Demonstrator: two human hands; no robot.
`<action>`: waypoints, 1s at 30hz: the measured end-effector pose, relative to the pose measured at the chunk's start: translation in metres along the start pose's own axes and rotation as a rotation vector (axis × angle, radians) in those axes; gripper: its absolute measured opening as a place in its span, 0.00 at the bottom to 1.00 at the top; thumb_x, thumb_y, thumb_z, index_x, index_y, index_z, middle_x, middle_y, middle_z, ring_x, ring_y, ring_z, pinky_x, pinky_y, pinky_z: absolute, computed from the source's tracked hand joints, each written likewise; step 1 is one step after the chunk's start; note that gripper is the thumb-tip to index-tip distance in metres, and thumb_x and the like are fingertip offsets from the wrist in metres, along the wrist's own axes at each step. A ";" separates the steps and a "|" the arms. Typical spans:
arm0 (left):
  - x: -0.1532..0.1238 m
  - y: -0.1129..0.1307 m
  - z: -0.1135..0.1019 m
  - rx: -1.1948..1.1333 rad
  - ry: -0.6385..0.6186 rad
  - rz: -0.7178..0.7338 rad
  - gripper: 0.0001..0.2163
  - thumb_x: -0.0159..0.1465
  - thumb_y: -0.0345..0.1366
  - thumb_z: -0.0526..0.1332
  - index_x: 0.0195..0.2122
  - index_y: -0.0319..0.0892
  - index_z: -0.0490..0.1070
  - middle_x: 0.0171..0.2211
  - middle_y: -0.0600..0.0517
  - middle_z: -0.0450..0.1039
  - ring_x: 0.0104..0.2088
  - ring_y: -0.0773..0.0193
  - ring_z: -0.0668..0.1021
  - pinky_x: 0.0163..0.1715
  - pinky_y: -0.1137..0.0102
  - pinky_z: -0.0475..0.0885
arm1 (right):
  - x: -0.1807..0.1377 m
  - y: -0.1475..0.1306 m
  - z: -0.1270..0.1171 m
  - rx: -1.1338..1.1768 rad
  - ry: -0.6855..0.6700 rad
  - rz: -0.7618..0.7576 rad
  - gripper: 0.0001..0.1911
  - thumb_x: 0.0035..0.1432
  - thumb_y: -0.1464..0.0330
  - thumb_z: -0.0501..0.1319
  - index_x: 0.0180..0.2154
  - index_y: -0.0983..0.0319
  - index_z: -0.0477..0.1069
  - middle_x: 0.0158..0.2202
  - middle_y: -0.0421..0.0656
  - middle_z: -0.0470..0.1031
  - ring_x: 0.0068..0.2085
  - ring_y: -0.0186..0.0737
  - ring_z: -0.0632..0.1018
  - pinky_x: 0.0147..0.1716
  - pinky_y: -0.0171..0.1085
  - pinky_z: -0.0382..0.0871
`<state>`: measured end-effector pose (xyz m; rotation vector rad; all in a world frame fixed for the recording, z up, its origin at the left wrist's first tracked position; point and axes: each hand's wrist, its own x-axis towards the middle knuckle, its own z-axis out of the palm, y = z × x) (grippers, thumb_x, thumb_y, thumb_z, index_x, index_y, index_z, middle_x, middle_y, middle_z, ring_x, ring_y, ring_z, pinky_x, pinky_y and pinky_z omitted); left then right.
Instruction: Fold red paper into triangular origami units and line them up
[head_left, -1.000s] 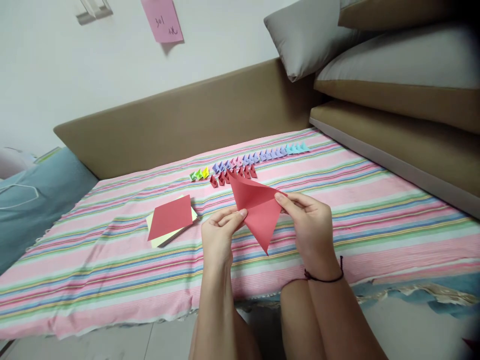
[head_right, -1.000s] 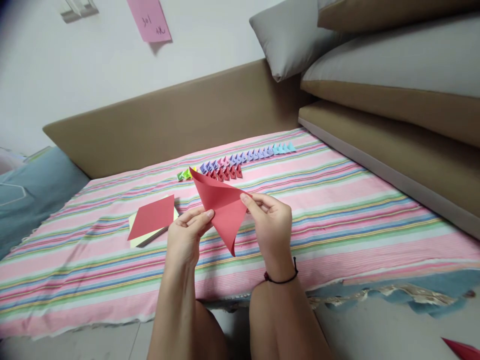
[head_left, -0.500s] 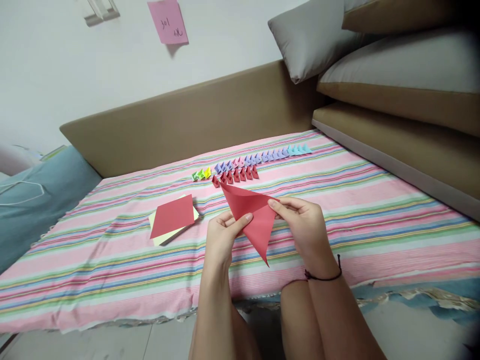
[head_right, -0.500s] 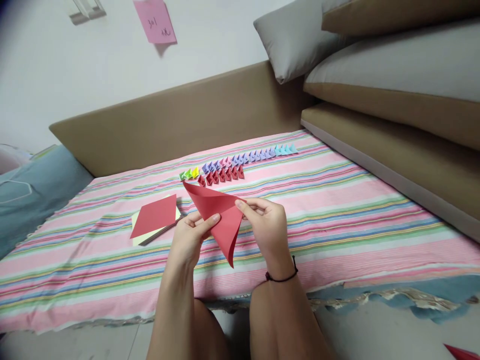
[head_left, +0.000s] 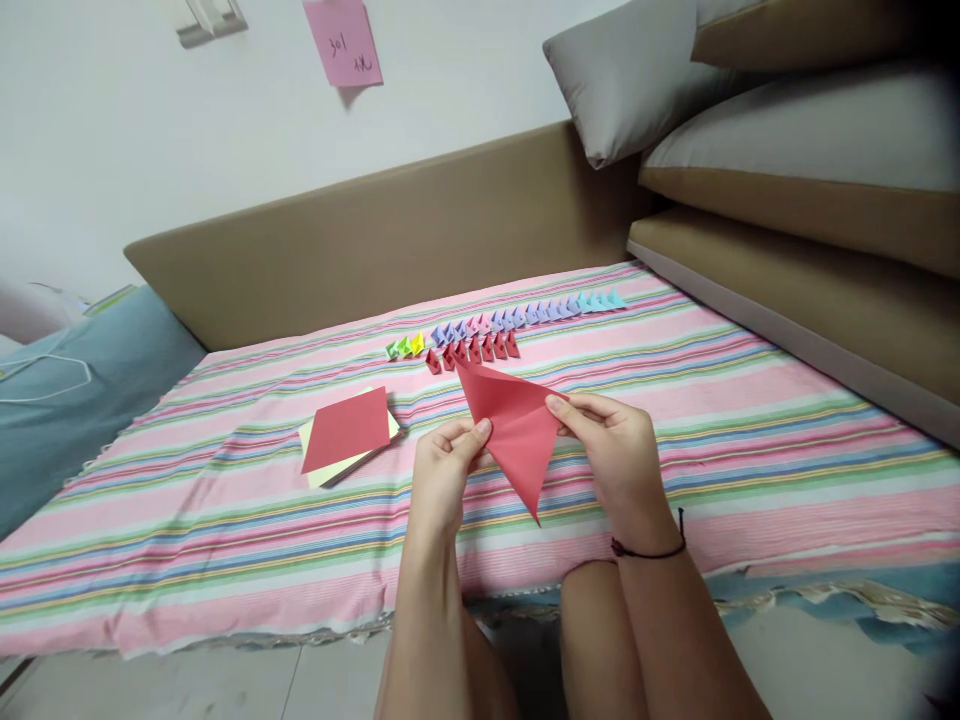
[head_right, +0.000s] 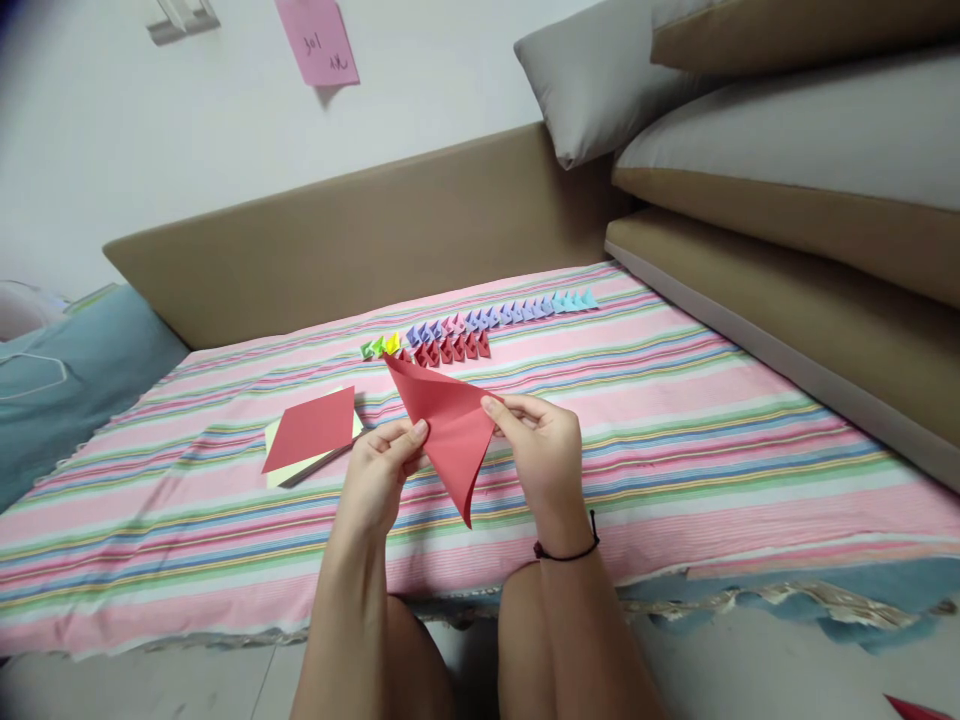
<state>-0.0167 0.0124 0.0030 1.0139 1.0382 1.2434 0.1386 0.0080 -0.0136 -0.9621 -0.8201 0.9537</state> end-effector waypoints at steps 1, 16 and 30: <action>0.000 0.000 0.000 -0.001 -0.012 -0.002 0.11 0.50 0.40 0.69 0.26 0.37 0.76 0.26 0.49 0.78 0.26 0.65 0.78 0.31 0.73 0.73 | 0.000 0.000 -0.001 0.000 0.003 -0.001 0.11 0.46 0.62 0.68 0.28 0.63 0.77 0.26 0.42 0.77 0.29 0.38 0.76 0.31 0.38 0.73; 0.000 0.002 0.000 -0.042 0.088 0.043 0.09 0.47 0.38 0.70 0.25 0.37 0.76 0.22 0.50 0.77 0.24 0.65 0.78 0.29 0.73 0.74 | 0.002 0.002 -0.005 -0.018 -0.063 0.041 0.10 0.46 0.62 0.68 0.27 0.63 0.77 0.27 0.43 0.78 0.29 0.37 0.76 0.31 0.37 0.72; 0.005 0.000 -0.005 -0.026 0.123 0.015 0.12 0.47 0.39 0.71 0.29 0.36 0.76 0.23 0.48 0.78 0.25 0.63 0.80 0.28 0.72 0.74 | 0.006 0.000 -0.015 -0.099 -0.011 0.021 0.09 0.45 0.64 0.69 0.27 0.63 0.78 0.25 0.41 0.77 0.28 0.35 0.75 0.29 0.34 0.72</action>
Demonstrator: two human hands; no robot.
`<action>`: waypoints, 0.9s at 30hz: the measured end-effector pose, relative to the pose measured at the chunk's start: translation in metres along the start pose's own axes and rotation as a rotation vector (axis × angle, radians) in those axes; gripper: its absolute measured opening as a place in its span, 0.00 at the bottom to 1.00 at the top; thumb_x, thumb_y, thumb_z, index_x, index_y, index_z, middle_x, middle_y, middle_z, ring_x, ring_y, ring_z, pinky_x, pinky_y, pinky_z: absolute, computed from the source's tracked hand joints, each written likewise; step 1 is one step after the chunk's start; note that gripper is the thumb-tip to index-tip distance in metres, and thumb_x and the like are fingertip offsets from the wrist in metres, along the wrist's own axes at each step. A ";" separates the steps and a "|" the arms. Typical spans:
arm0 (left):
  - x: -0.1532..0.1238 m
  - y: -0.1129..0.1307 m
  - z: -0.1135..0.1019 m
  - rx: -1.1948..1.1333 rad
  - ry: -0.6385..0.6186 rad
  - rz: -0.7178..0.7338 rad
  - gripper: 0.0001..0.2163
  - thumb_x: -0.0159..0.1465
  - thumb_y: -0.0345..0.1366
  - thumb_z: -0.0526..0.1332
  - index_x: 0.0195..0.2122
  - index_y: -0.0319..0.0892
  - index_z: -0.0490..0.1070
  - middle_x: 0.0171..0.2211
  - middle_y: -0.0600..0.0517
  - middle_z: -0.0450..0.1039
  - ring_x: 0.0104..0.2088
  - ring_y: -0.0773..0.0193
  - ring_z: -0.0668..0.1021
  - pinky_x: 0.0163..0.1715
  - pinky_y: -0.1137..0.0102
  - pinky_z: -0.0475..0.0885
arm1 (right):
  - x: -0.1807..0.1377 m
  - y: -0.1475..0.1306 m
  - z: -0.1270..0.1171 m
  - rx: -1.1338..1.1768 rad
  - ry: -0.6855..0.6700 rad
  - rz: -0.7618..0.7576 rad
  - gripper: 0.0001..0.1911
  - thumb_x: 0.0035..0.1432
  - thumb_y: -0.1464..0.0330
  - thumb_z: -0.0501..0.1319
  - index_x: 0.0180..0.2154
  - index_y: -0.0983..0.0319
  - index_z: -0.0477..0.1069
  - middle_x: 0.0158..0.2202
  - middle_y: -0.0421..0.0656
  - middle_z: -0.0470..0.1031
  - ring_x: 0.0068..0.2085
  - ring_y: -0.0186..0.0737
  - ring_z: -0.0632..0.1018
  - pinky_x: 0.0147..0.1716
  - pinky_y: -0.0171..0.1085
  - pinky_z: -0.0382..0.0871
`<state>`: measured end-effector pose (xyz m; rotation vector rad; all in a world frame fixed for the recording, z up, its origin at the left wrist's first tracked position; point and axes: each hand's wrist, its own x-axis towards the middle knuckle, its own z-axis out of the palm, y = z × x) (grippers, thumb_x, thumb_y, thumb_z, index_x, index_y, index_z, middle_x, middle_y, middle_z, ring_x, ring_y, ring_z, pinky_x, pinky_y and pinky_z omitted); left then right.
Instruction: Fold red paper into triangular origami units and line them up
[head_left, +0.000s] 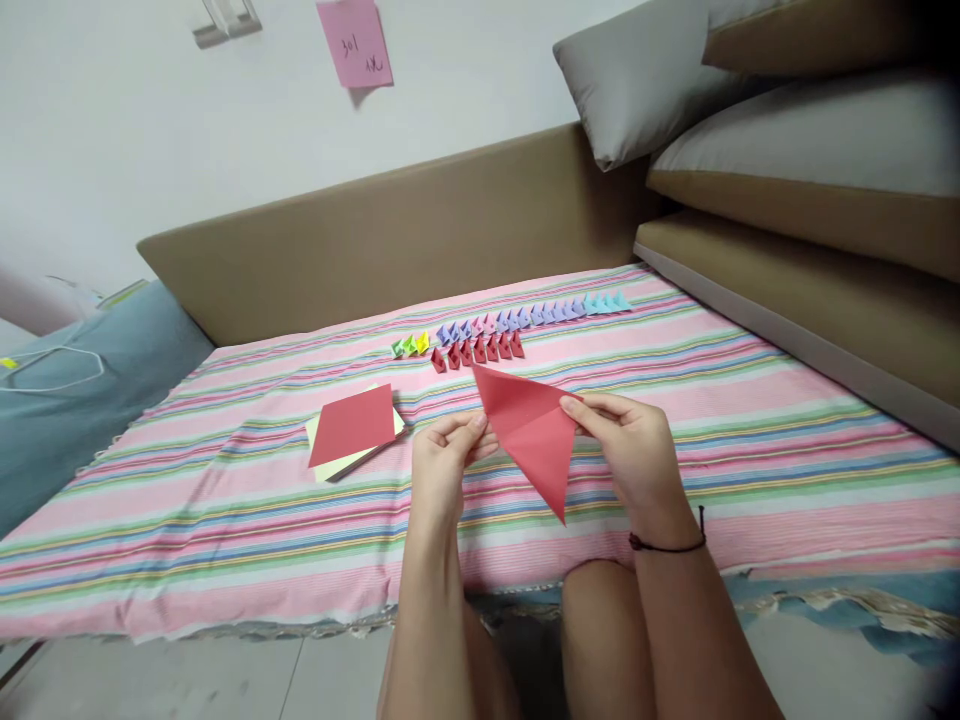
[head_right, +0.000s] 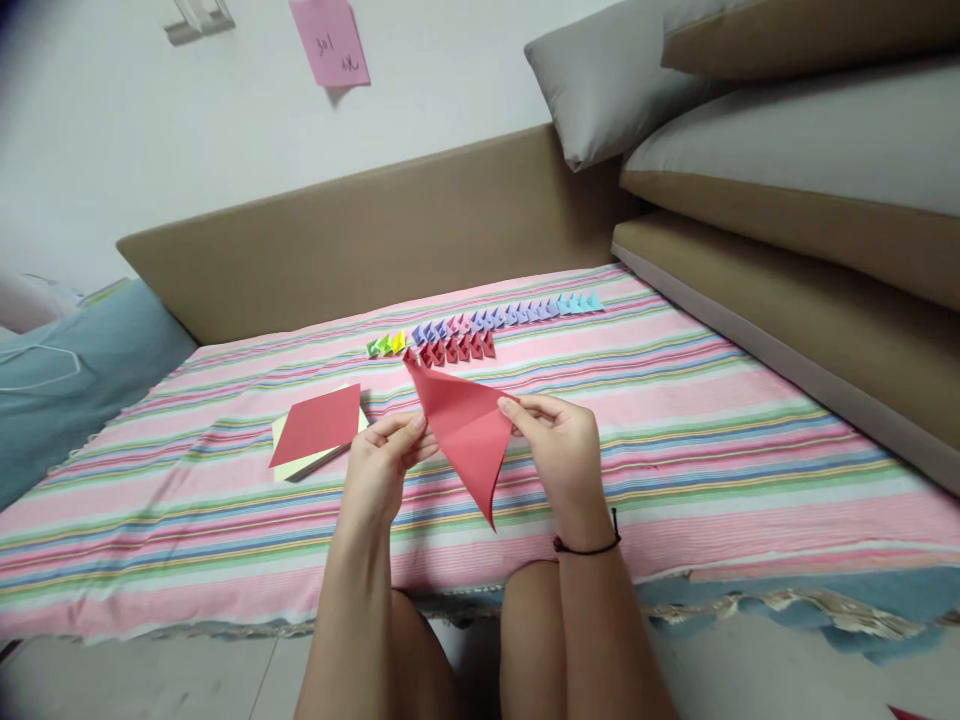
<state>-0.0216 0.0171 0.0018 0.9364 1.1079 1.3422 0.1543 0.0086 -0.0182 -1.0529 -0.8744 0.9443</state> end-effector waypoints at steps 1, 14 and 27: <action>0.000 0.002 -0.001 -0.007 0.023 -0.001 0.12 0.46 0.39 0.71 0.29 0.36 0.76 0.24 0.48 0.78 0.26 0.63 0.80 0.29 0.72 0.74 | 0.001 0.000 -0.003 0.002 0.029 -0.003 0.09 0.44 0.64 0.69 0.27 0.63 0.78 0.25 0.41 0.76 0.28 0.34 0.74 0.29 0.33 0.71; -0.001 -0.007 0.011 -0.021 -0.160 0.010 0.15 0.49 0.36 0.70 0.36 0.35 0.76 0.32 0.45 0.80 0.32 0.60 0.80 0.34 0.71 0.74 | -0.002 -0.001 0.006 0.027 -0.124 0.084 0.09 0.43 0.63 0.69 0.25 0.63 0.77 0.25 0.42 0.76 0.28 0.36 0.76 0.29 0.34 0.72; 0.001 -0.007 0.002 -0.044 -0.128 0.013 0.08 0.51 0.36 0.68 0.29 0.36 0.76 0.27 0.49 0.79 0.27 0.67 0.79 0.31 0.76 0.74 | 0.000 0.001 0.000 0.016 -0.107 0.084 0.09 0.44 0.63 0.69 0.25 0.63 0.77 0.24 0.41 0.76 0.27 0.35 0.75 0.29 0.33 0.72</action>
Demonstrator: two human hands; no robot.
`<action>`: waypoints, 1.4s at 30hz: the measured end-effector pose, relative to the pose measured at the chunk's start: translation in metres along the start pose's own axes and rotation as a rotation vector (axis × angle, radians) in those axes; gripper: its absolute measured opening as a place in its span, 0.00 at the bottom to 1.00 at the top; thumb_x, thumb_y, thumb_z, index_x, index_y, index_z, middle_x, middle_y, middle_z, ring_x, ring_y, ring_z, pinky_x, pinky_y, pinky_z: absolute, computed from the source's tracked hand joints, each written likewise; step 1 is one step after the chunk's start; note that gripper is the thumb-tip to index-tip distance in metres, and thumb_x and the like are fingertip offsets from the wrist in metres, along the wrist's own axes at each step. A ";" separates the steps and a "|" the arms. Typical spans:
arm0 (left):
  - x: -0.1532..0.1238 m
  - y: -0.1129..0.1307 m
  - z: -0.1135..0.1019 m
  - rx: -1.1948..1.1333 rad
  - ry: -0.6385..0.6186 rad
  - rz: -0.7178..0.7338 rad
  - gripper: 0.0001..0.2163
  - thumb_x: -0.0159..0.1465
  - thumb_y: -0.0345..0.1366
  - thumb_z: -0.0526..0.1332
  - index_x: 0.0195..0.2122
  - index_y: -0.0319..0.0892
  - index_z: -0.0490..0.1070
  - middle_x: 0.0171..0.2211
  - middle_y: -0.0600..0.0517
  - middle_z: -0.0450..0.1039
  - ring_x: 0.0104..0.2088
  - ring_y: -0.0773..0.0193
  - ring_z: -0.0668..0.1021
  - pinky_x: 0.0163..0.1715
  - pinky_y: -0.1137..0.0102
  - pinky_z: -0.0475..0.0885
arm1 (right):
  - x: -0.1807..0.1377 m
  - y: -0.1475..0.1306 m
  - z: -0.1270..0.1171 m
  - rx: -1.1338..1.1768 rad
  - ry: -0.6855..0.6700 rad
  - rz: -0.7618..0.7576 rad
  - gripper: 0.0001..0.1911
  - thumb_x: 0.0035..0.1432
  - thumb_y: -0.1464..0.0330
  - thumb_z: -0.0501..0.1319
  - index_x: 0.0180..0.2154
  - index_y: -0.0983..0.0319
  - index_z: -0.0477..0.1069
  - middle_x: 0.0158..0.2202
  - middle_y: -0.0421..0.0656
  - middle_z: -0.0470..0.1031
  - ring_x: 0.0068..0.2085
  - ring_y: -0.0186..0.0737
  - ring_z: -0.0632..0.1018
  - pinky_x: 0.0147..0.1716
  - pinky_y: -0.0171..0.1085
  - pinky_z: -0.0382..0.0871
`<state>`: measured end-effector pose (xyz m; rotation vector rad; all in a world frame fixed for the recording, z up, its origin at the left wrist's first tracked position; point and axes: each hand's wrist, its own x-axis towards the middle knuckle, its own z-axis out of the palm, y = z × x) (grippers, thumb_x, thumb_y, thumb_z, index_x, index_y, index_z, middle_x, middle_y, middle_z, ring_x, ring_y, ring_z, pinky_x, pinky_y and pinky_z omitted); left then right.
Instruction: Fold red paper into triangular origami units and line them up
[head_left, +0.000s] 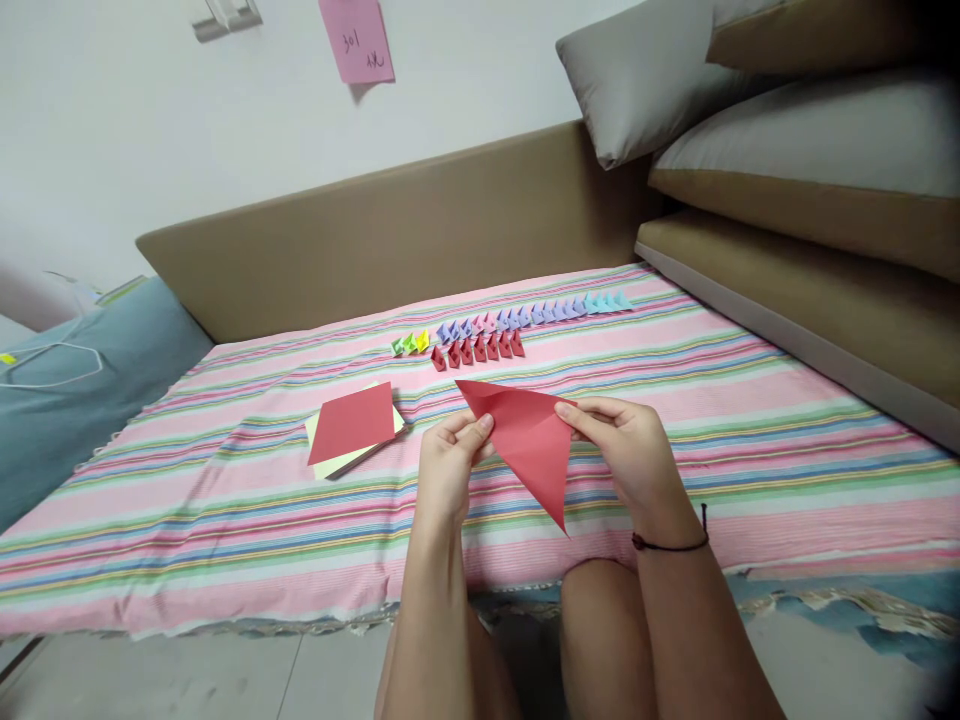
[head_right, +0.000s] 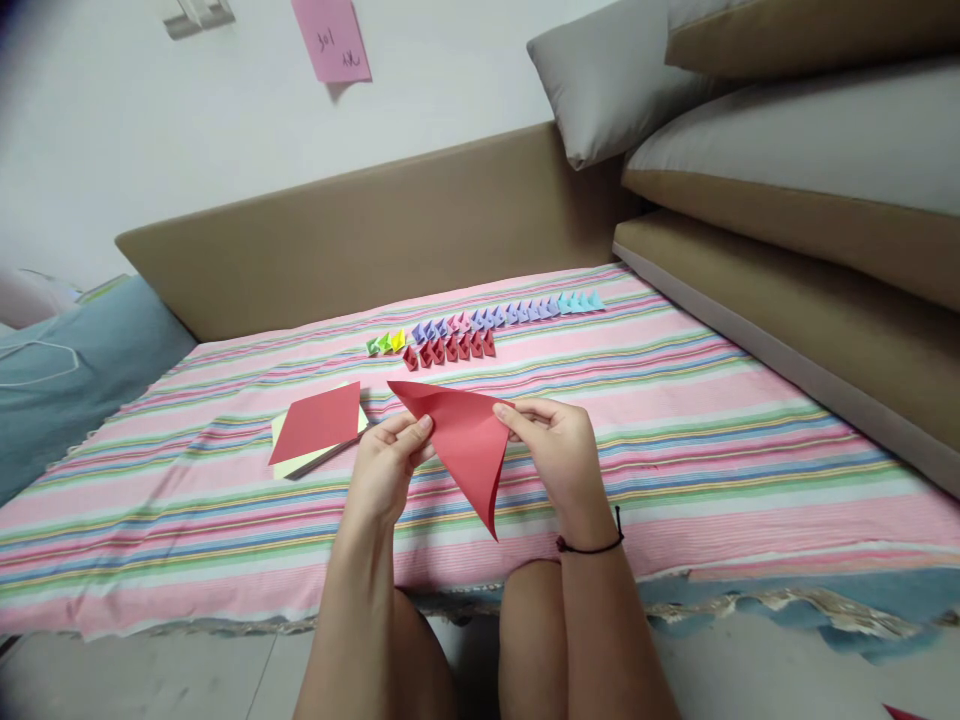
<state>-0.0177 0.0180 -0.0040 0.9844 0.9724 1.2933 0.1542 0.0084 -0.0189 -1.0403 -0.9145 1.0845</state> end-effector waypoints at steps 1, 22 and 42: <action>0.000 0.001 0.000 -0.002 0.001 0.009 0.09 0.51 0.36 0.68 0.29 0.36 0.76 0.28 0.48 0.79 0.28 0.67 0.79 0.32 0.76 0.74 | 0.000 0.000 0.000 0.000 -0.002 0.001 0.09 0.44 0.63 0.69 0.25 0.63 0.77 0.24 0.41 0.76 0.28 0.35 0.75 0.29 0.34 0.72; -0.002 0.005 0.002 -0.012 0.082 0.061 0.11 0.48 0.40 0.70 0.29 0.38 0.76 0.25 0.50 0.78 0.27 0.64 0.79 0.30 0.72 0.73 | -0.001 0.001 0.002 -0.047 -0.045 -0.024 0.11 0.45 0.61 0.68 0.27 0.63 0.78 0.26 0.43 0.78 0.30 0.40 0.77 0.31 0.37 0.73; -0.002 0.008 0.003 -0.094 0.199 0.123 0.09 0.48 0.39 0.69 0.25 0.38 0.75 0.24 0.53 0.74 0.25 0.70 0.76 0.27 0.77 0.72 | -0.002 -0.003 0.001 -0.071 -0.065 -0.006 0.11 0.44 0.61 0.68 0.25 0.62 0.77 0.27 0.43 0.78 0.30 0.40 0.77 0.32 0.36 0.73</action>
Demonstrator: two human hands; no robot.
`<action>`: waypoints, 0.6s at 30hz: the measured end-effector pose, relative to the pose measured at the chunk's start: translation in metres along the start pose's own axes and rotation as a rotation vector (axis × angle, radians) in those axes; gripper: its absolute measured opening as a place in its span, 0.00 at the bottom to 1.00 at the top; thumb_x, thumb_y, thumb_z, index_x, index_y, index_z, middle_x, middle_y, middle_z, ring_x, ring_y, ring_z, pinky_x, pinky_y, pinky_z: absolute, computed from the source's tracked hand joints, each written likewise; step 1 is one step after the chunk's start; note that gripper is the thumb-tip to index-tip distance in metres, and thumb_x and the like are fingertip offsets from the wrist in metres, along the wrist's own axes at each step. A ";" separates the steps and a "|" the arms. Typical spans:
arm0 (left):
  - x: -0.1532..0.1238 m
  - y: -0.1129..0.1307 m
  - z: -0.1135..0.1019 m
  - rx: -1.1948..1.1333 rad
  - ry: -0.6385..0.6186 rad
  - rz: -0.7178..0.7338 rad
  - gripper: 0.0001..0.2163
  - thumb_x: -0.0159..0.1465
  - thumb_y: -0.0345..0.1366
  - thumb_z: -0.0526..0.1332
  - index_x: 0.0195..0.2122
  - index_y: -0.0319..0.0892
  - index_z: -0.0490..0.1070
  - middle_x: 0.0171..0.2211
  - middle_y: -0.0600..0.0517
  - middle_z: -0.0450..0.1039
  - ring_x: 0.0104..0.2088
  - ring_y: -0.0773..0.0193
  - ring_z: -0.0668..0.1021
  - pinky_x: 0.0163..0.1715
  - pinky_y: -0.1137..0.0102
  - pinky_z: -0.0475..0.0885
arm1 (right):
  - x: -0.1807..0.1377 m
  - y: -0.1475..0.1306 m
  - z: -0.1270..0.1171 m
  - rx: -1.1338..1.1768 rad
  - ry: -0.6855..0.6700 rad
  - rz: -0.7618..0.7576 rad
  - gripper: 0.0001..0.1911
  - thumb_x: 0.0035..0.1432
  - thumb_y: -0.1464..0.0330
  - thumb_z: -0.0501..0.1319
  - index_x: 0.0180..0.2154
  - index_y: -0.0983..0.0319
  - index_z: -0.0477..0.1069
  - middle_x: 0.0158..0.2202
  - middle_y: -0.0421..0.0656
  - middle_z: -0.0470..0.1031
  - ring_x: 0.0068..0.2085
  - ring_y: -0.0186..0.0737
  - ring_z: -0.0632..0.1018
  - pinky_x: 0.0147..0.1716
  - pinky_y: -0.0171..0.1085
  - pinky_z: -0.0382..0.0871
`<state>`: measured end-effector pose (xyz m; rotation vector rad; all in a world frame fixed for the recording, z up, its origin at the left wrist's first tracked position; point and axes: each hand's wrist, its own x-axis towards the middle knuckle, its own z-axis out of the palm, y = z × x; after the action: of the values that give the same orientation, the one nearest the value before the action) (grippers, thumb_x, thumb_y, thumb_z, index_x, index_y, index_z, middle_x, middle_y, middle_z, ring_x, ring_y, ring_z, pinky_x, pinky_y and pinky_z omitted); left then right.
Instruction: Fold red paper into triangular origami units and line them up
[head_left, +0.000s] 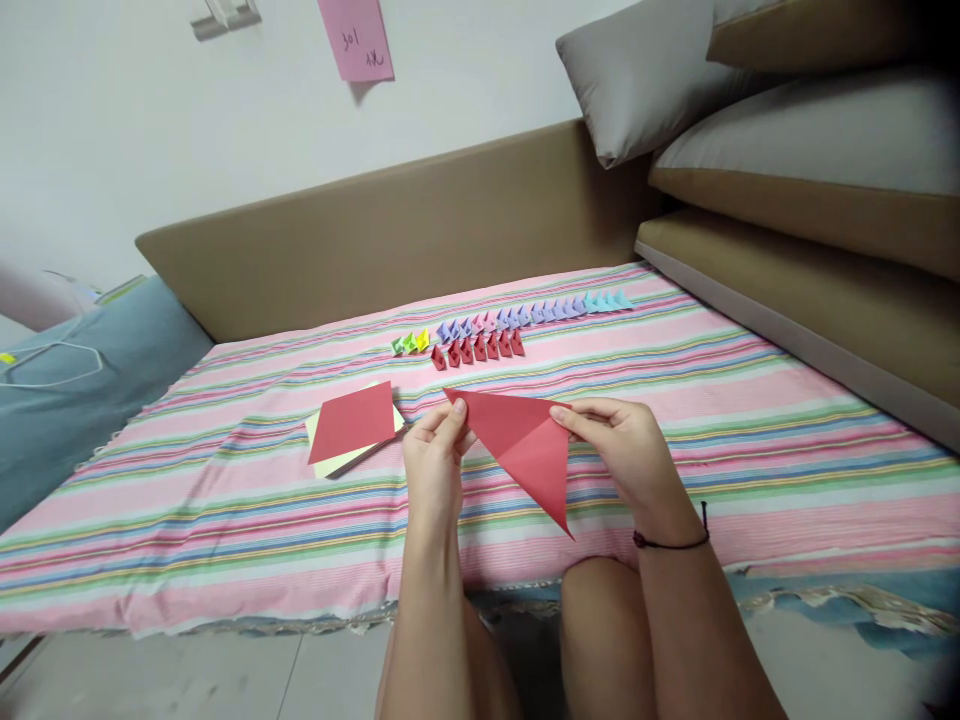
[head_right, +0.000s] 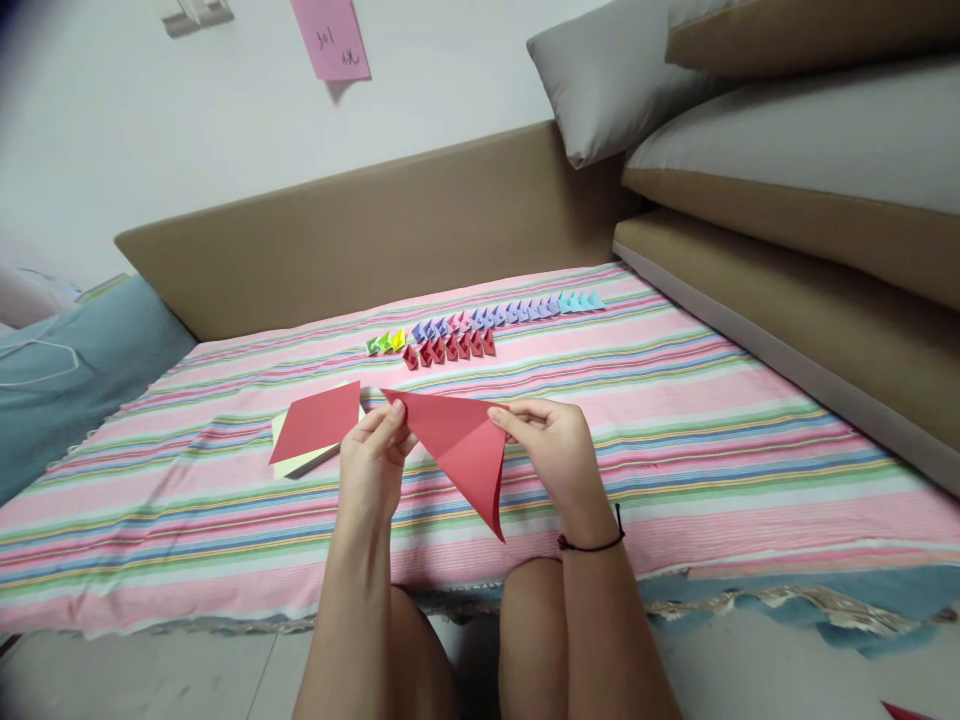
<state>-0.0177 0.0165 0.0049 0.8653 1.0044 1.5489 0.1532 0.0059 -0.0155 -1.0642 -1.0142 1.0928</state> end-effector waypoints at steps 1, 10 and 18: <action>0.000 0.000 0.000 -0.005 0.003 0.008 0.09 0.48 0.38 0.69 0.25 0.39 0.75 0.24 0.53 0.74 0.25 0.70 0.76 0.28 0.77 0.72 | 0.000 0.000 0.000 0.000 -0.003 0.004 0.11 0.44 0.61 0.68 0.26 0.63 0.77 0.27 0.43 0.78 0.30 0.40 0.77 0.32 0.36 0.73; 0.000 0.001 0.000 -0.031 0.070 0.052 0.09 0.48 0.37 0.69 0.27 0.39 0.76 0.26 0.53 0.76 0.27 0.71 0.76 0.29 0.77 0.71 | 0.001 0.001 -0.002 -0.030 0.007 -0.002 0.11 0.43 0.61 0.69 0.26 0.62 0.77 0.26 0.43 0.78 0.30 0.40 0.77 0.31 0.36 0.73; 0.001 0.004 0.003 -0.094 0.114 0.098 0.06 0.48 0.35 0.69 0.27 0.39 0.77 0.30 0.50 0.79 0.30 0.68 0.79 0.33 0.75 0.72 | 0.001 0.000 -0.001 -0.039 -0.005 0.001 0.10 0.45 0.61 0.68 0.25 0.62 0.77 0.27 0.43 0.78 0.30 0.40 0.77 0.31 0.36 0.72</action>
<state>-0.0162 0.0174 0.0097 0.7773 0.9735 1.7309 0.1545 0.0064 -0.0155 -1.0933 -1.0431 1.0809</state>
